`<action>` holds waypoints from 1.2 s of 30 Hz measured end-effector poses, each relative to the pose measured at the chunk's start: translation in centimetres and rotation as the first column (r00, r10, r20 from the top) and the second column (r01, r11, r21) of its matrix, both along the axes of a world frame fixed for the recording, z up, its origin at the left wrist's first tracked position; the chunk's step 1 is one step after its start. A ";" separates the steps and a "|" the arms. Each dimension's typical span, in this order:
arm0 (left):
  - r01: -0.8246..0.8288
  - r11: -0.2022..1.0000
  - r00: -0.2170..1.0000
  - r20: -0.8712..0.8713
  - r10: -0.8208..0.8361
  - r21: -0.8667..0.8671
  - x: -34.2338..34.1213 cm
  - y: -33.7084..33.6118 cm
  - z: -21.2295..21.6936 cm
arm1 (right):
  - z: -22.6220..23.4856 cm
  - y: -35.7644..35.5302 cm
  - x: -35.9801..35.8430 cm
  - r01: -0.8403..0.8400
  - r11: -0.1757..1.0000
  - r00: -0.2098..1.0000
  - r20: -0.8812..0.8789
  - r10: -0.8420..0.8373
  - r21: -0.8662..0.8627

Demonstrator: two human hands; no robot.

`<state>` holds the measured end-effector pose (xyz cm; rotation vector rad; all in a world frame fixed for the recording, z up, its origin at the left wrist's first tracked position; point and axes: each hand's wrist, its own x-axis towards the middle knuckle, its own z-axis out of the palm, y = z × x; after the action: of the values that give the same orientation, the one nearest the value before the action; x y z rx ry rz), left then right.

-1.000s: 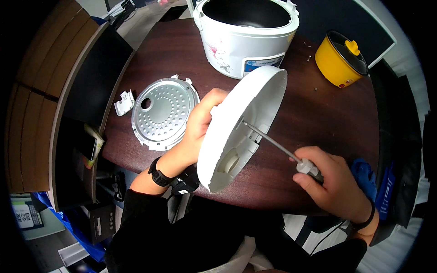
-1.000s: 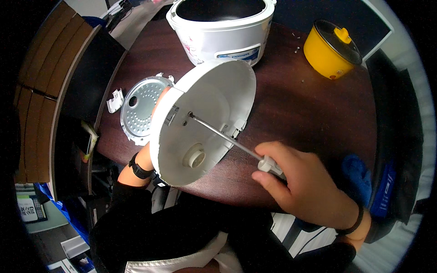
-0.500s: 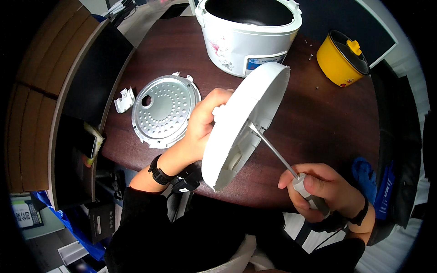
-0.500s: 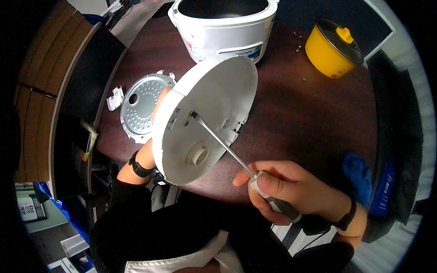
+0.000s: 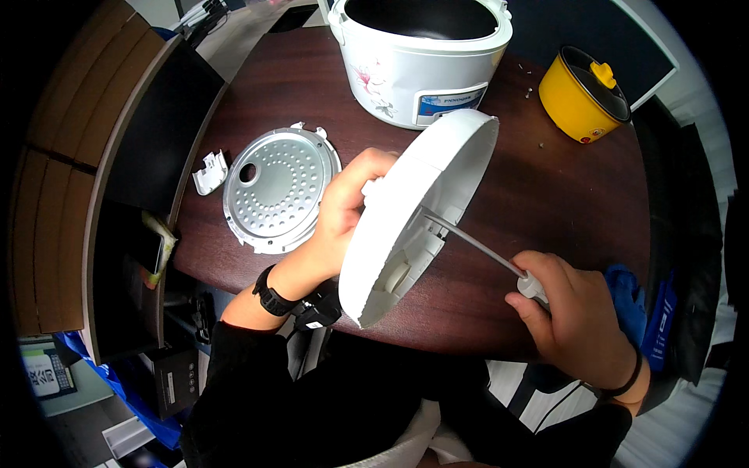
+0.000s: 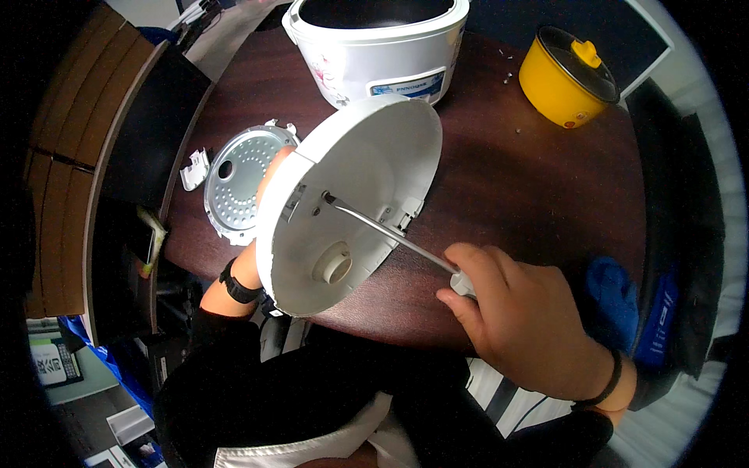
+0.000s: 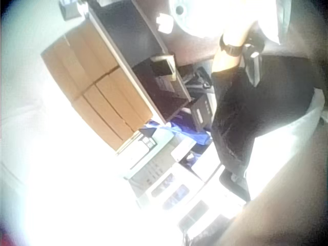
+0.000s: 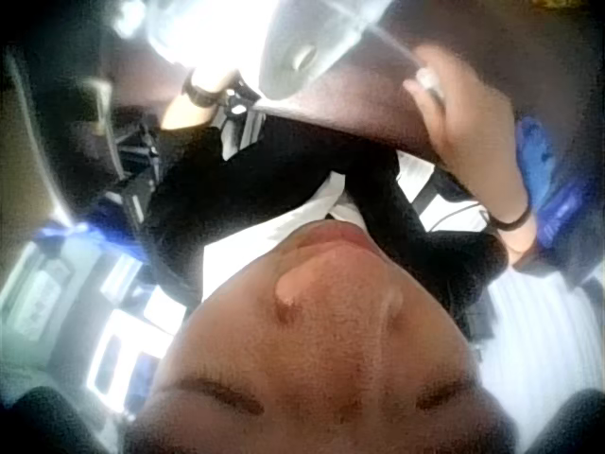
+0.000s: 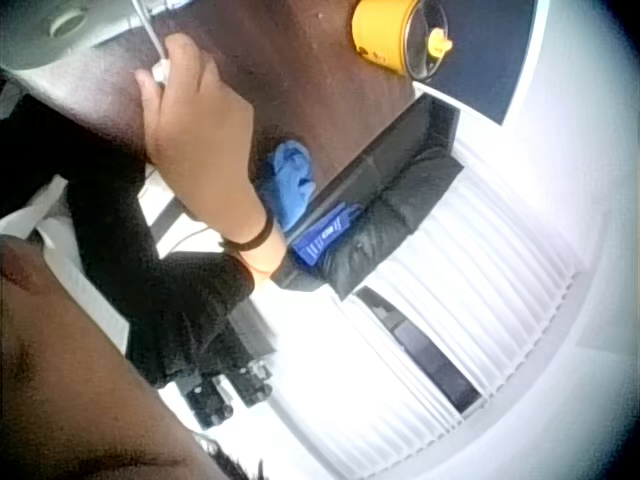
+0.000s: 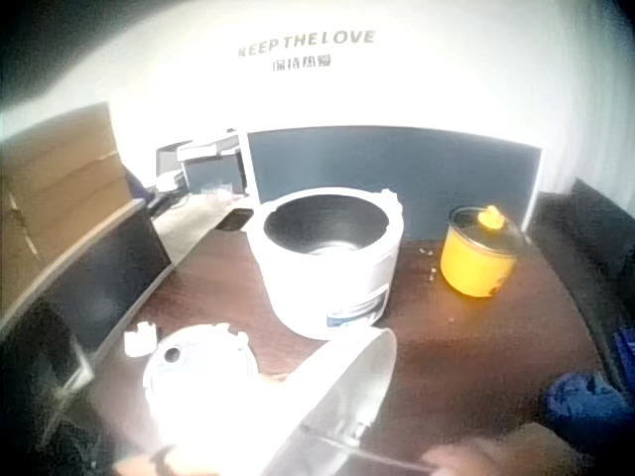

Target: The person assembles a white plastic lid component of a rice cooker. They use a screwdriver to tighten screws into the lid, then insert small metal pins by hand into designated holes, and finally use the screwdriver again to secure the pins. The process involves repeated tightening and repositioning of the lid.

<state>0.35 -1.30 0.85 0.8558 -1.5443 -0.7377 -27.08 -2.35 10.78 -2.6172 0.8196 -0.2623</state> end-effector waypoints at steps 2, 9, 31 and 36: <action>0.058 0.998 0.996 -0.074 -0.056 0.020 0.0 -0.1 -0.3 | 0.3 -0.1 0.0 0.002 0.999 0.998 -0.064 -0.006 -0.053; 0.181 0.979 0.968 -0.191 -0.161 0.093 0.4 -0.3 -1.2 | -1.0 -1.5 -0.4 -0.053 0.870 0.996 0.085 0.013 0.490; 0.155 0.988 0.982 -0.112 -0.155 -0.002 0.5 -1.1 -2.6 | 0.1 -1.5 0.0 -0.041 0.996 0.999 -0.037 0.038 -0.078; 0.180 0.984 0.978 -0.109 -0.179 0.000 1.2 -1.4 -3.9 | -2.1 -3.5 -0.1 -0.188 0.764 0.977 0.197 0.081 0.617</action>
<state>1.51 -2.68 -3.08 0.6772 -1.5343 -0.9081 -27.20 -5.88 8.68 -1.9678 0.5323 -0.1193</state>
